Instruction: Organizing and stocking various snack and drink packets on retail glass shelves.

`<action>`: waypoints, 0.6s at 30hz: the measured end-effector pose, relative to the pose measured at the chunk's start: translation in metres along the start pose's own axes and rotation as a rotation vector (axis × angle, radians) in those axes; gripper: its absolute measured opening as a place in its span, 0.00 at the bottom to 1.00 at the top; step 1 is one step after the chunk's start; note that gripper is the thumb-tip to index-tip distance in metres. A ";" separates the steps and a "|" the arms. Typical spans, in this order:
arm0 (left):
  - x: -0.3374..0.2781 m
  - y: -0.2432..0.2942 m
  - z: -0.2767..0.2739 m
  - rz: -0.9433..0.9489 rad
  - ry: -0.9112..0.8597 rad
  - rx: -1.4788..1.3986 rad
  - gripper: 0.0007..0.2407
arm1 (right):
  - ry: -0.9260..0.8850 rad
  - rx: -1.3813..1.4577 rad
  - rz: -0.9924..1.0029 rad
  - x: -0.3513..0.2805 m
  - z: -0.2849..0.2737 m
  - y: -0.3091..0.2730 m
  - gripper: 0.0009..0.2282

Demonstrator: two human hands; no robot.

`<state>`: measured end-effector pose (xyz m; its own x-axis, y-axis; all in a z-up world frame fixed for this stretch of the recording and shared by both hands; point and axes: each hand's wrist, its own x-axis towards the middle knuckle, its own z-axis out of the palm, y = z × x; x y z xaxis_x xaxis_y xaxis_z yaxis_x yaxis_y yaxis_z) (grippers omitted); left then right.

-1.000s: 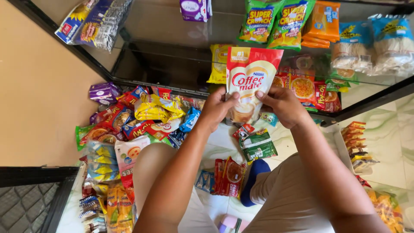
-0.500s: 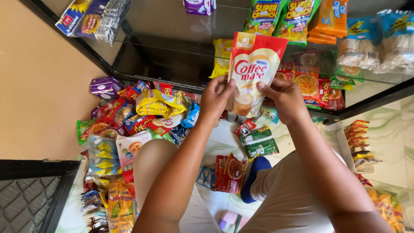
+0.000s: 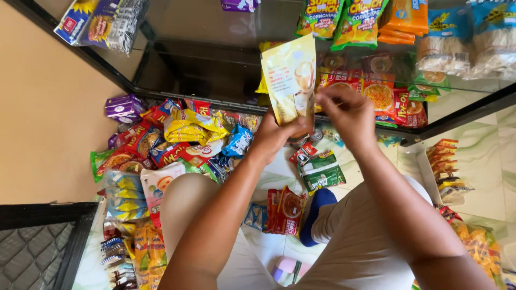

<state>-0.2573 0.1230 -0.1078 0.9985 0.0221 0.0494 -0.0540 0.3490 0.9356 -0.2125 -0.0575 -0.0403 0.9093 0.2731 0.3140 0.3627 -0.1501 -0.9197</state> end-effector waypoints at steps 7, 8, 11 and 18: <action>-0.006 0.016 -0.006 -0.227 -0.145 -0.108 0.22 | -0.183 0.362 0.240 0.008 -0.009 0.014 0.12; -0.007 0.018 -0.005 -0.233 -0.148 -0.111 0.22 | -0.179 0.361 0.246 0.005 -0.010 0.020 0.12; -0.002 0.016 -0.006 -0.125 -0.110 -0.064 0.22 | -0.121 0.379 0.293 0.004 -0.012 0.036 0.07; 0.001 0.014 -0.011 -0.120 -0.002 -0.201 0.21 | -0.097 0.486 0.385 0.007 -0.011 0.018 0.05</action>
<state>-0.2573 0.1384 -0.0984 0.9978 -0.0325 -0.0570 0.0655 0.5287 0.8463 -0.1973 -0.0683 -0.0524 0.9254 0.3736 -0.0629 -0.1421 0.1884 -0.9718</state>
